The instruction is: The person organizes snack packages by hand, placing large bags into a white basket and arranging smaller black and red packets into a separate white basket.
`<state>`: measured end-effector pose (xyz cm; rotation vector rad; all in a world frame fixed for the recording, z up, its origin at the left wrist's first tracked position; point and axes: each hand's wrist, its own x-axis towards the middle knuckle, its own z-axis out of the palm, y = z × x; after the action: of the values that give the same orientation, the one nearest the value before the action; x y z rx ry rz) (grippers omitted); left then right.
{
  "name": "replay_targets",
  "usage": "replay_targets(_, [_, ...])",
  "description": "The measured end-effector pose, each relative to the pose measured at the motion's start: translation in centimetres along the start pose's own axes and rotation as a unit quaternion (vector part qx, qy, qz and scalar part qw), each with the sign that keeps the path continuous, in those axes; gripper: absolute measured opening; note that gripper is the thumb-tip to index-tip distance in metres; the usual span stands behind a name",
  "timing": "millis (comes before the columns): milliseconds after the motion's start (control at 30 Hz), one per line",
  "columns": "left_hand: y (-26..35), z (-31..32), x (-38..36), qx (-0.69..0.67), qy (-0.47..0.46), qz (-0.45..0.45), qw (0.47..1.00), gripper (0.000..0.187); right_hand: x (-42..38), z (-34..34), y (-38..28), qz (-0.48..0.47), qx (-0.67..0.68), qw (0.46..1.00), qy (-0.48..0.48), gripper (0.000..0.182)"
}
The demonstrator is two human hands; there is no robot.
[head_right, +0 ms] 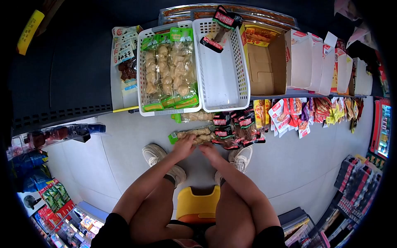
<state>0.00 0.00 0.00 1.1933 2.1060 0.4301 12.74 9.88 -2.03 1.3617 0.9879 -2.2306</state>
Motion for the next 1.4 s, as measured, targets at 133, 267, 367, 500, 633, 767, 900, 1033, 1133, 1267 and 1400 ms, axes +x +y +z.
replay_targets(133, [-0.1,-0.7,-0.4,-0.002,-0.006,-0.018,1.000,0.035,0.1,0.9,-0.3,0.001,0.010,1.000,-0.008,0.040])
replay_targets(267, [-0.2,-0.7,-0.6,0.045,0.048,0.041,0.997,0.033,-0.5,1.0,-0.8,0.014,0.028,0.999,-0.040,0.045])
replay_targets(367, [1.5,-2.2,-0.5,-0.008,-0.081,-0.084,0.993,0.033,-1.7,1.3,-2.1,0.026,0.033,0.998,-0.045,0.052])
replay_targets(500, [1.8,-2.0,-0.8,-0.014,-0.022,-0.053,0.998,0.033,-2.0,1.5,-2.9,0.032,0.030,0.998,-0.040,0.057])
replay_targets(633, [2.8,-3.9,-0.8,-0.004,-0.021,-0.044,0.999,0.033,-2.5,1.6,-3.6,0.054,0.033,0.998,-0.020,0.055])
replay_targets(767, [3.6,-6.4,-1.0,0.014,-0.049,-0.058,0.997,0.035,-2.2,0.5,-4.0,0.045,0.044,0.998,0.002,0.070])
replay_targets(900, [3.0,-6.6,-1.5,0.003,-0.035,-0.030,0.999,0.036,-2.3,0.5,-4.1,0.040,0.057,0.997,-0.014,0.066])
replay_targets(1033, [3.6,-8.2,-1.9,0.003,-0.052,-0.021,0.998,0.035,-1.9,0.8,-3.4,0.029,0.094,0.995,-0.020,0.050])
replay_targets(1133, [3.7,-9.4,-2.7,-0.018,-0.077,-0.023,0.997,0.034,-2.1,1.1,-3.8,0.023,0.114,0.993,-0.018,0.046])
replay_targets(1267, [3.5,-11.2,-3.8,-0.071,-0.105,-0.025,0.992,0.035,-2.4,1.2,-3.9,-0.006,0.118,0.992,-0.030,0.053])
replay_targets(1400, [3.3,-12.2,-4.4,-0.097,-0.106,-0.034,0.989,0.036,-3.7,0.8,-5.2,-0.003,0.139,0.988,-0.074,0.049])
